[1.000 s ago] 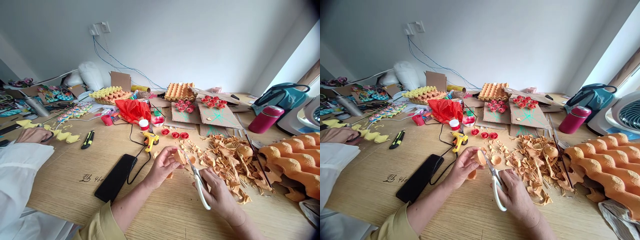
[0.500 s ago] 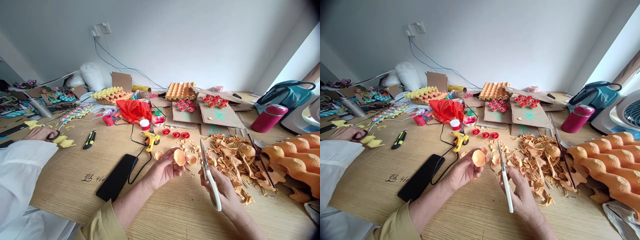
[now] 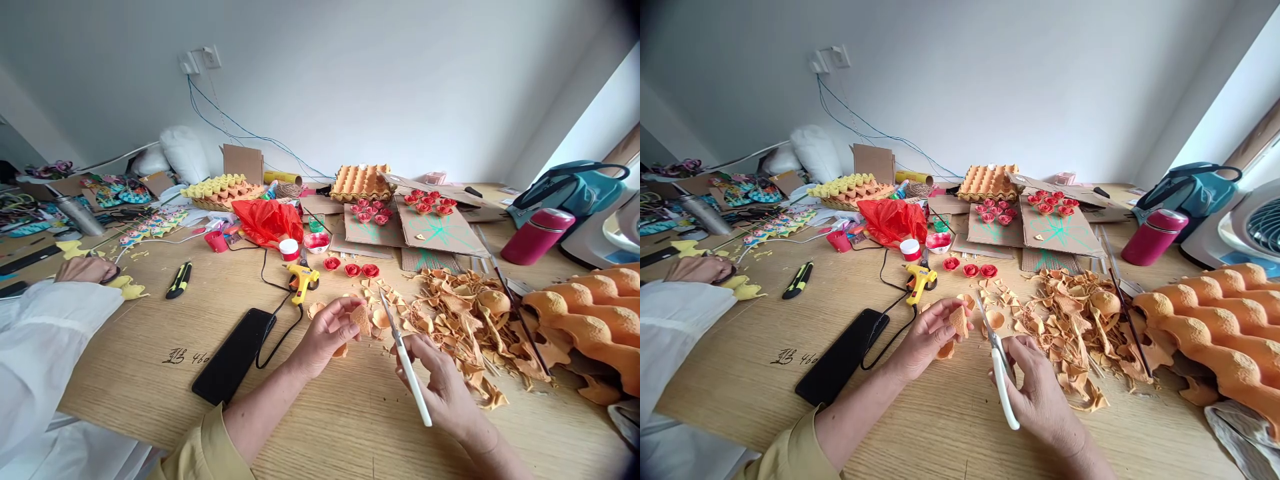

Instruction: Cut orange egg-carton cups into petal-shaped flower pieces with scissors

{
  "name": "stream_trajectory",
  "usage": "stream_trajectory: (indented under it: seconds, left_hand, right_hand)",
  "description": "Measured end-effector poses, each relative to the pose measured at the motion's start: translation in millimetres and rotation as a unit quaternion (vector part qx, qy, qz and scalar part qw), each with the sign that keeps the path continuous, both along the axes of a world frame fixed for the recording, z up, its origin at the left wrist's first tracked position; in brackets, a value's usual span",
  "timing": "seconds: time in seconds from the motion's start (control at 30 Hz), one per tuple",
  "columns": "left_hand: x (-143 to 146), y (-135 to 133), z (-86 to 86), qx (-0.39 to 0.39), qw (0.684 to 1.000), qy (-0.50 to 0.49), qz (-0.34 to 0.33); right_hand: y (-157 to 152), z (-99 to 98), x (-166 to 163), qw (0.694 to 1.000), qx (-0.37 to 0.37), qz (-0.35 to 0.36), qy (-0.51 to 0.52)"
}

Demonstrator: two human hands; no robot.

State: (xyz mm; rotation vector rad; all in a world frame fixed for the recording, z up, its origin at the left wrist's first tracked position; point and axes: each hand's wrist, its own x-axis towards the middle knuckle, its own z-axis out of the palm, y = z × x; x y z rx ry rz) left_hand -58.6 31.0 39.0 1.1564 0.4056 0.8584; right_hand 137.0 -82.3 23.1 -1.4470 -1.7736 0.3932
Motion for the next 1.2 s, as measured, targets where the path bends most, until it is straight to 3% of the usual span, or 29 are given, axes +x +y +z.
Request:
stream_trajectory:
  seconds: [0.17,0.5,1.2]
  left_hand:
    - [0.4,-0.9,0.2,0.029,0.999,0.014,0.041]
    - [2.7,-3.8,1.0,0.04,0.998,0.01,0.046]
    - [3.8,-4.2,0.8,0.032,0.999,-0.018,0.012]
  right_hand:
    - [1.8,2.3,-3.0,0.998,-0.009,0.016,-0.062]
    - [4.8,3.4,-4.6,0.993,0.03,0.039,-0.105]
    - [0.5,0.0,-3.6,0.994,0.034,0.067,-0.081]
